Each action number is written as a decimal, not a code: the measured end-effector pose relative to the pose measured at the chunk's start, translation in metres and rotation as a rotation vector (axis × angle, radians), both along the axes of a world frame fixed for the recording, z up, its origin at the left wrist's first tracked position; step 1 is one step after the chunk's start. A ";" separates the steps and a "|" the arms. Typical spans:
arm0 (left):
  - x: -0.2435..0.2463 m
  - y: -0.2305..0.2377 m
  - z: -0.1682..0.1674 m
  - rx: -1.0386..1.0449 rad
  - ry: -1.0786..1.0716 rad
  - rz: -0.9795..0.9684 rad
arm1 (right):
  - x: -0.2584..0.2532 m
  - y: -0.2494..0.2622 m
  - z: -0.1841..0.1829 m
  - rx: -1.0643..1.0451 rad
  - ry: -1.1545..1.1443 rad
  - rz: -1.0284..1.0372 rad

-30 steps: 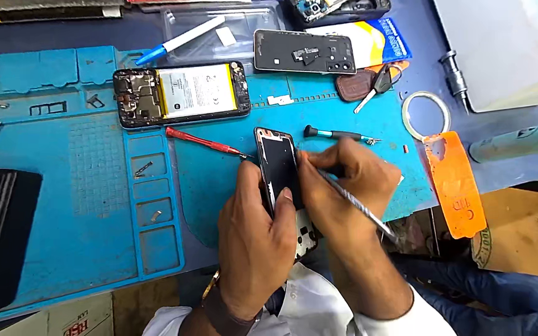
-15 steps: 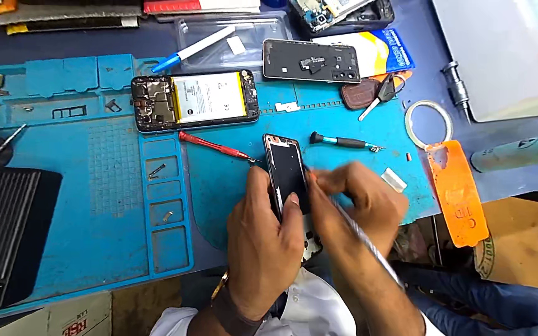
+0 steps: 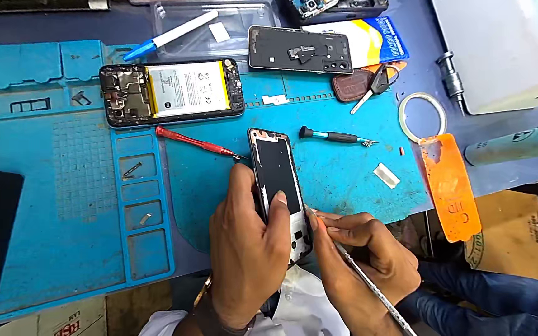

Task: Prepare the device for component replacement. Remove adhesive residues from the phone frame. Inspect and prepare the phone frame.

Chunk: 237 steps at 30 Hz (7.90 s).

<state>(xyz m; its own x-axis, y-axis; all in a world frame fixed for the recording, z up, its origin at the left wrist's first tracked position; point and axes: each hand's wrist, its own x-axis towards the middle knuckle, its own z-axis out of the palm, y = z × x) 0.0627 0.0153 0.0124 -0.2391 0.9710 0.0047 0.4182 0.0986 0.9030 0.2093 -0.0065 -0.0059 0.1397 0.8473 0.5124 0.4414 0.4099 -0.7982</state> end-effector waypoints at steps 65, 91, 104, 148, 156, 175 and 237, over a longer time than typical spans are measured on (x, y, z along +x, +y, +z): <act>0.001 0.001 -0.001 -0.028 0.074 0.031 | -0.008 0.028 -0.003 0.033 0.012 -0.009; 0.001 0.001 -0.001 -0.025 0.100 0.038 | -0.010 0.031 0.001 0.078 -0.346 -0.025; 0.000 0.000 -0.003 -0.028 0.086 0.032 | -0.018 0.050 0.006 0.032 -0.381 -0.061; 0.001 0.001 -0.005 -0.023 0.066 0.038 | -0.014 0.042 0.006 0.011 -0.305 -0.063; 0.000 0.002 -0.005 -0.028 0.062 0.045 | -0.014 0.054 0.005 0.007 -0.249 -0.018; 0.001 0.002 -0.005 -0.026 0.079 0.052 | -0.015 0.050 0.002 0.011 -0.133 -0.022; 0.002 0.001 -0.004 -0.039 0.117 0.065 | -0.010 0.041 0.004 0.031 -0.336 -0.006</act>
<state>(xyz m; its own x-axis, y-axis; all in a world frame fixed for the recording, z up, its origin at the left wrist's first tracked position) 0.0651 0.0159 0.0080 -0.3017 0.9534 -0.0011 0.5117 0.1629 0.8436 0.1995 0.0345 -0.0021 -0.0366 0.8302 0.5562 0.6804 0.4284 -0.5946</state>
